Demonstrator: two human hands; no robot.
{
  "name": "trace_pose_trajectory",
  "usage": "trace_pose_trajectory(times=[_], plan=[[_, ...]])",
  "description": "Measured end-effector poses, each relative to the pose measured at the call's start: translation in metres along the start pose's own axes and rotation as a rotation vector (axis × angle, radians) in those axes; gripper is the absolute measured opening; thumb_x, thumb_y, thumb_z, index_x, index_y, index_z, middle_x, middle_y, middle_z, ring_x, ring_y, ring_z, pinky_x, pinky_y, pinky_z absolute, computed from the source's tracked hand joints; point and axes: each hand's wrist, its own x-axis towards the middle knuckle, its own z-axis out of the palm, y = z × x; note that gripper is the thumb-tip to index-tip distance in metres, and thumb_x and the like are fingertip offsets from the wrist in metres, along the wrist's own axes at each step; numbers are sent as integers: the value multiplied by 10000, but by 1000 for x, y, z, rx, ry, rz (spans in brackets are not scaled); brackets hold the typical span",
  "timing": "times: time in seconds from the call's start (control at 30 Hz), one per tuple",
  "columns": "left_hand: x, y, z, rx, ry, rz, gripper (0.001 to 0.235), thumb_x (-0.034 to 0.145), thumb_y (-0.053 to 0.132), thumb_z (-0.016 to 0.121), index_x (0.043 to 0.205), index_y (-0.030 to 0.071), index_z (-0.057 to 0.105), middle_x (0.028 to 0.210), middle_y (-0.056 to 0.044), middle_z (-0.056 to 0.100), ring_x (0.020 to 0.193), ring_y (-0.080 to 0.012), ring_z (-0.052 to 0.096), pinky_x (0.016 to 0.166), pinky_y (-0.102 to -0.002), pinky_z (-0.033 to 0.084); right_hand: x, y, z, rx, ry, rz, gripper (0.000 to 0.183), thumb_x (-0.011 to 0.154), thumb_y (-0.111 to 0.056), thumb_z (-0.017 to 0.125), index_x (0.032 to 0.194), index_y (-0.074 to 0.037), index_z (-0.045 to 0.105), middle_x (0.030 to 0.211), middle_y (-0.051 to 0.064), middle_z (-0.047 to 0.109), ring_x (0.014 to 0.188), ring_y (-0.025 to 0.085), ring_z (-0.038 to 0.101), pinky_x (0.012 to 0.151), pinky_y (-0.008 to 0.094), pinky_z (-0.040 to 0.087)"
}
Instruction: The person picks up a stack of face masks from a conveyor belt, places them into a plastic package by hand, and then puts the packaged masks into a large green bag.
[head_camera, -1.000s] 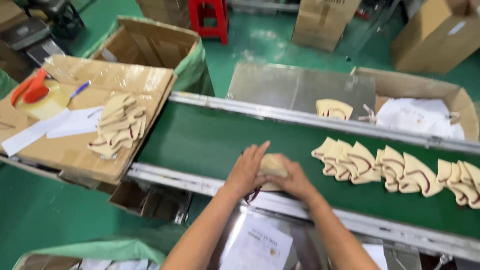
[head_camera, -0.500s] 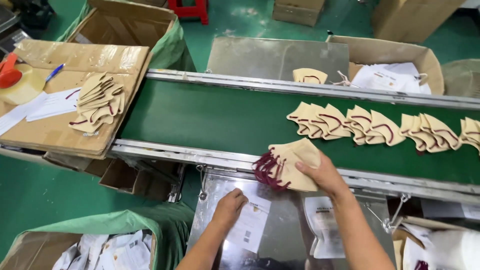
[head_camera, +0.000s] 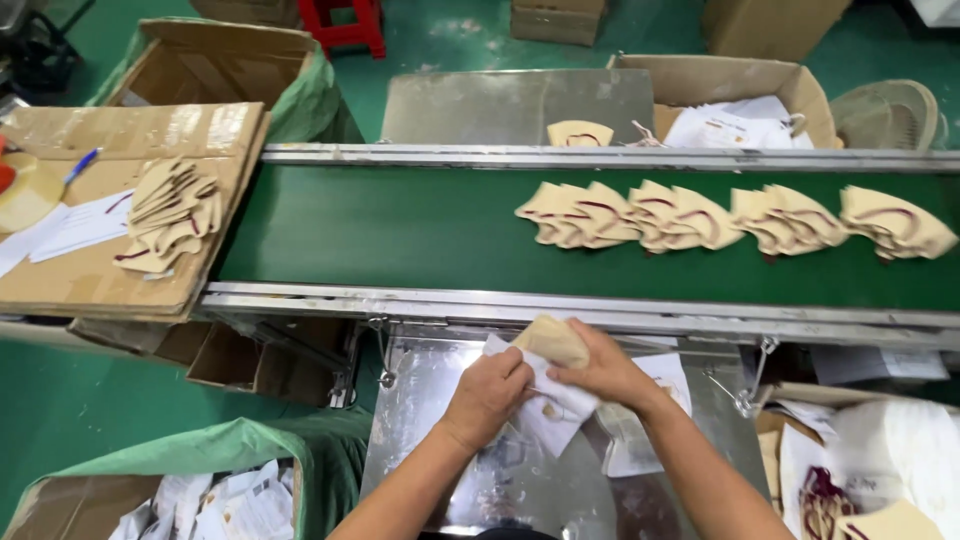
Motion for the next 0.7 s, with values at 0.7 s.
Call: trace_pose_trajectory(times=[0.7], plan=[[44,7,-17,-390,-171,-164,337,737,160,848,1015,82,673,963,-85,653,963,-298,630,833,-392,524,-13,-49,-62,274,-69,87,561,682,59,694,1233,-36,660,1192,85,743,1088,182,694,942,349,565]])
